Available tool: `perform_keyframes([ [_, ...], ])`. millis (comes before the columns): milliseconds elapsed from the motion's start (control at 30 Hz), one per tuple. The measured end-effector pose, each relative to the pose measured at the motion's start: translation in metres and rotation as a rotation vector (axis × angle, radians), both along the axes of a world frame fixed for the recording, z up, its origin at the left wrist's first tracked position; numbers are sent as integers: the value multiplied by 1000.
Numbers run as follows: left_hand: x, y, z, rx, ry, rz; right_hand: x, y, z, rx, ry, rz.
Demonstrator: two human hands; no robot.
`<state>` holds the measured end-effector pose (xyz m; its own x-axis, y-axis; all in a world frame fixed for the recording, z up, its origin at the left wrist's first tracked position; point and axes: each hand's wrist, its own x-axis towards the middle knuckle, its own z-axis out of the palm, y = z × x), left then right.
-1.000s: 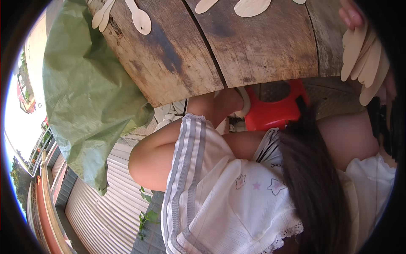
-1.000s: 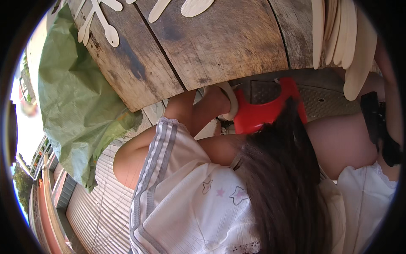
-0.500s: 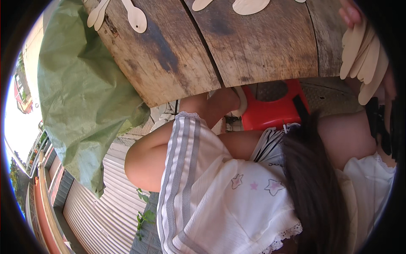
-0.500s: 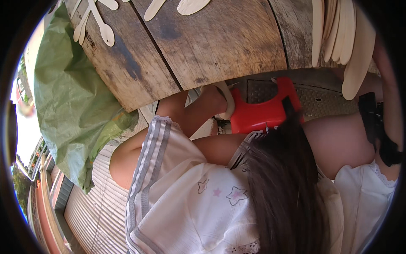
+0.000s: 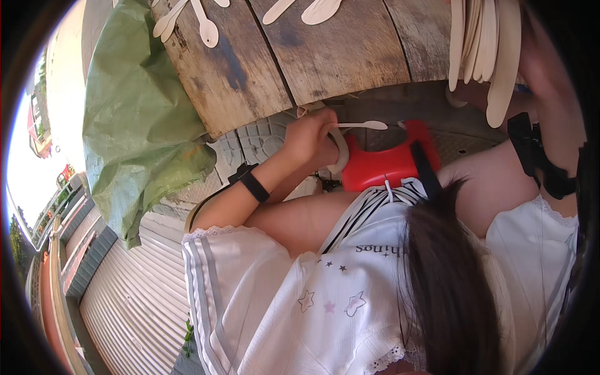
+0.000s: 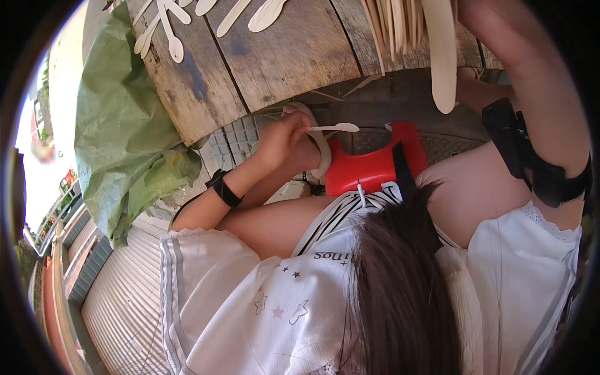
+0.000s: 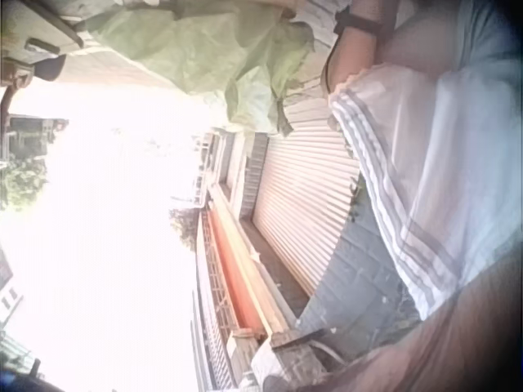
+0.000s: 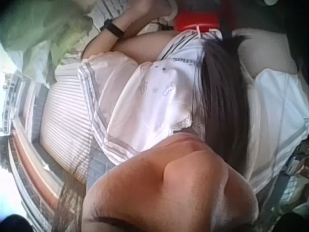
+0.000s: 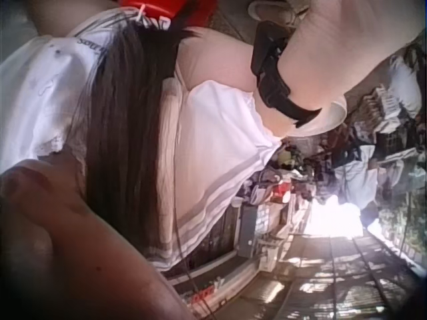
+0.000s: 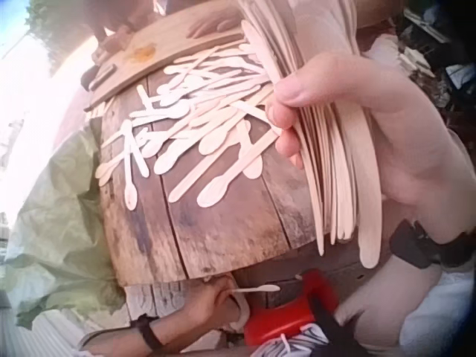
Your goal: Gathering and stacking small wooden disposable spoons from a pile on a table.
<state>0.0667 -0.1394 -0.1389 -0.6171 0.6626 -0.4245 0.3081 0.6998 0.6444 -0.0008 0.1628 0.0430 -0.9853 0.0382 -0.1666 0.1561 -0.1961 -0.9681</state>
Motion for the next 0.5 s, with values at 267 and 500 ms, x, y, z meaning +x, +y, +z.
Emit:
perform_keyframes([
  [267, 20, 40, 177, 802, -1418, 426, 13, 1, 39, -211, -113, 204],
  [500, 24, 84, 198, 1266, -1679, -31, 38, -25, 51, -485, 46, 629],
])
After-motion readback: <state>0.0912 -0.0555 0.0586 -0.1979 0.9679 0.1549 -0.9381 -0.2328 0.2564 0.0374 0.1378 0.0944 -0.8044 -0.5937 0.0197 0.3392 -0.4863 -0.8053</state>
